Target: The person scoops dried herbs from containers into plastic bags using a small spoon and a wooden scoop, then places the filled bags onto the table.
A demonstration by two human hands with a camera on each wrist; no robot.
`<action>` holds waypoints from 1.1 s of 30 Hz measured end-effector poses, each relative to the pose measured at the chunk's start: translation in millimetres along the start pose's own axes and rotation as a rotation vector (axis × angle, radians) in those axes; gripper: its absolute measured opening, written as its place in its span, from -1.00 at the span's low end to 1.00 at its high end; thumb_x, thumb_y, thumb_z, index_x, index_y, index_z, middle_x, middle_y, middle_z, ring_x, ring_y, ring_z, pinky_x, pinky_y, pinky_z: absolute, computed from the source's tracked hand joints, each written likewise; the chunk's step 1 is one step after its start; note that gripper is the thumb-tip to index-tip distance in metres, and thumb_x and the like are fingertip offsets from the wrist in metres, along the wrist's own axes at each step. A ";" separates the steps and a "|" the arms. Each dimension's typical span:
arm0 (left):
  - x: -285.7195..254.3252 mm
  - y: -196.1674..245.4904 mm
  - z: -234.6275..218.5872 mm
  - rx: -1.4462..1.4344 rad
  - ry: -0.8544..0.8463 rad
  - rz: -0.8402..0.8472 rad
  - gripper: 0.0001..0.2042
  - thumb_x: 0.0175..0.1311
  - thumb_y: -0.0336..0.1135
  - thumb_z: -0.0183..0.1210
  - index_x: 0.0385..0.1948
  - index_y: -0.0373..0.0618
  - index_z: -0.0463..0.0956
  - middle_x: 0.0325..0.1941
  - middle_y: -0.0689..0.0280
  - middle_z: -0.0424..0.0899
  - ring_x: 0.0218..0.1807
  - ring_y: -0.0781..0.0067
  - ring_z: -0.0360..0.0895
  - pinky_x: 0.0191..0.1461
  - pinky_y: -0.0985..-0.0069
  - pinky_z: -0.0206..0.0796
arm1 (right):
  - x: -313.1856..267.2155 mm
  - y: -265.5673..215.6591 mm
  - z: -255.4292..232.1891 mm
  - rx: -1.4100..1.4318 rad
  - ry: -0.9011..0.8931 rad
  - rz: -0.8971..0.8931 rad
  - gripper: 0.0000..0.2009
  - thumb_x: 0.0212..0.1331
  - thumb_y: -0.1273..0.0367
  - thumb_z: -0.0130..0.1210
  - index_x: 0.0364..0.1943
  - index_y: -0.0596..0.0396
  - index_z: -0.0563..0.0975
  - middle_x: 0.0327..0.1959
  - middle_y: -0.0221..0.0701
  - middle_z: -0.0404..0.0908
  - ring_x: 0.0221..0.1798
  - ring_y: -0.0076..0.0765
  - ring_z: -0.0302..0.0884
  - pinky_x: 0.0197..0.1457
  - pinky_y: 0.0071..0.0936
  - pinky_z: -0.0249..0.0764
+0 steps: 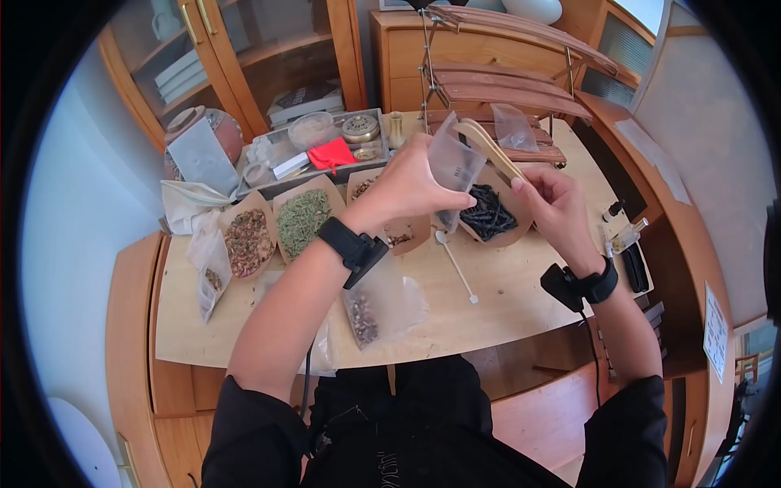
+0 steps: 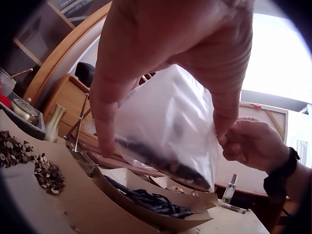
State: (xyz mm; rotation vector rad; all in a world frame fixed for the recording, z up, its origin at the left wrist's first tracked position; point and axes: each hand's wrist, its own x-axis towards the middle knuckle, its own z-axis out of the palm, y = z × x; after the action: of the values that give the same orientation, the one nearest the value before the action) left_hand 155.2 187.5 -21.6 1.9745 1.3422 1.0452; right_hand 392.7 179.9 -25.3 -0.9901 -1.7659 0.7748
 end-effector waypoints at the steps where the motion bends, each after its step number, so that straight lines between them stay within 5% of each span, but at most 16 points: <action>1: -0.6 -0.8 -1.3 0.000 -0.001 0.000 -0.14 -0.35 -0.05 0.51 0.01 -0.45 0.31 -0.01 -0.04 0.49 0.07 0.14 0.49 0.14 0.41 0.32 | -2.8 -1.2 -2.8 0.000 0.001 0.000 -0.79 0.22 0.38 0.16 -0.24 0.31 0.60 -0.52 -0.61 0.51 -0.49 -0.78 0.30 -0.46 -0.72 0.24; 4: -1.7 -4.7 -5.4 -0.017 -0.027 -0.014 -0.13 -0.35 -0.04 0.50 0.02 -0.45 0.30 0.01 -0.06 0.49 0.08 0.14 0.49 0.14 0.40 0.33 | -6.4 -9.4 -18.9 0.007 0.073 0.012 -0.80 0.21 0.39 0.15 -0.25 0.32 0.59 -0.55 -0.60 0.51 -0.51 -0.76 0.30 -0.47 -0.70 0.24; 6: -2.4 -7.7 -9.4 0.054 -0.092 0.001 -0.12 -0.28 -0.14 0.50 0.14 -0.39 0.24 0.04 0.07 0.49 0.10 0.28 0.46 0.18 0.44 0.28 | -1.0 -9.2 -37.1 -0.285 0.040 0.015 -0.80 0.15 0.39 0.19 -0.30 0.32 0.60 -0.65 -0.50 0.47 -0.54 -0.71 0.32 -0.48 -0.66 0.25; 7: -2.5 -9.6 -10.7 0.053 -0.095 0.002 -0.12 -0.28 -0.14 0.50 0.14 -0.39 0.24 0.04 0.07 0.49 0.10 0.28 0.46 0.18 0.44 0.28 | 3.5 -3.0 -47.6 -0.523 -0.071 0.040 -0.80 0.07 0.37 0.21 -0.38 0.30 0.60 -0.68 -0.27 0.48 -0.58 -0.45 0.48 -0.48 -0.47 0.35; 11: -1.4 -11.7 -10.5 0.038 -0.128 0.020 -0.08 -0.39 -0.03 0.50 0.06 -0.47 0.28 0.03 -0.07 0.49 0.09 0.14 0.49 0.14 0.41 0.32 | 3.2 17.1 -43.6 -0.770 -0.208 -0.070 -0.84 0.04 0.44 0.16 -0.35 0.31 0.60 -0.60 -0.19 0.59 -0.54 -0.20 0.55 -0.41 -0.37 0.41; 13: -1.4 -10.9 -8.4 0.021 -0.129 0.012 -0.07 -0.39 -0.03 0.50 0.06 -0.47 0.27 0.03 -0.07 0.49 0.09 0.14 0.49 0.15 0.41 0.32 | 8.0 21.4 -34.3 -0.811 -0.265 -0.070 -0.83 -0.03 0.44 0.15 -0.37 0.29 0.60 -0.48 -0.05 0.59 -0.37 0.09 0.56 -0.24 -0.18 0.47; 16: -2.7 -8.3 -8.2 0.033 -0.170 -0.049 -0.11 -0.30 -0.16 0.50 0.15 -0.37 0.23 0.07 0.05 0.48 0.13 0.25 0.44 0.23 0.42 0.24 | 21.4 37.7 -22.1 -0.837 -0.252 -0.220 -0.84 -0.01 0.42 0.15 -0.42 0.28 0.61 -0.45 -0.04 0.60 -0.30 0.08 0.57 -0.15 -0.16 0.48; 29: -3.5 -11.9 -12.7 0.120 -0.213 -0.045 -0.07 -0.42 0.00 0.50 0.03 -0.49 0.31 -0.01 -0.08 0.52 0.06 0.11 0.51 0.13 0.42 0.33 | 28.6 43.7 -5.5 -0.780 -0.233 -0.111 -0.86 -0.03 0.42 0.13 -0.48 0.26 0.60 -0.45 -0.03 0.59 -0.35 0.11 0.57 -0.21 -0.12 0.51; 33: -3.2 -13.1 -13.4 0.164 -0.242 -0.069 -0.09 -0.44 0.02 0.50 -0.01 -0.49 0.35 -0.07 -0.10 0.55 0.02 0.11 0.54 0.10 0.44 0.34 | 25.3 50.6 -25.1 -0.441 -0.096 0.051 -0.83 0.06 0.39 0.18 -0.38 0.25 0.64 -0.50 -0.21 0.62 -0.47 -0.32 0.57 -0.34 -0.41 0.47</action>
State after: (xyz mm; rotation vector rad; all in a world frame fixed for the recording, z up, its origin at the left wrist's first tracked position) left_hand 136.6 189.4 -25.1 2.0794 1.3871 0.6571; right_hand 424.5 228.0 -47.7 -1.3080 -2.0517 0.4755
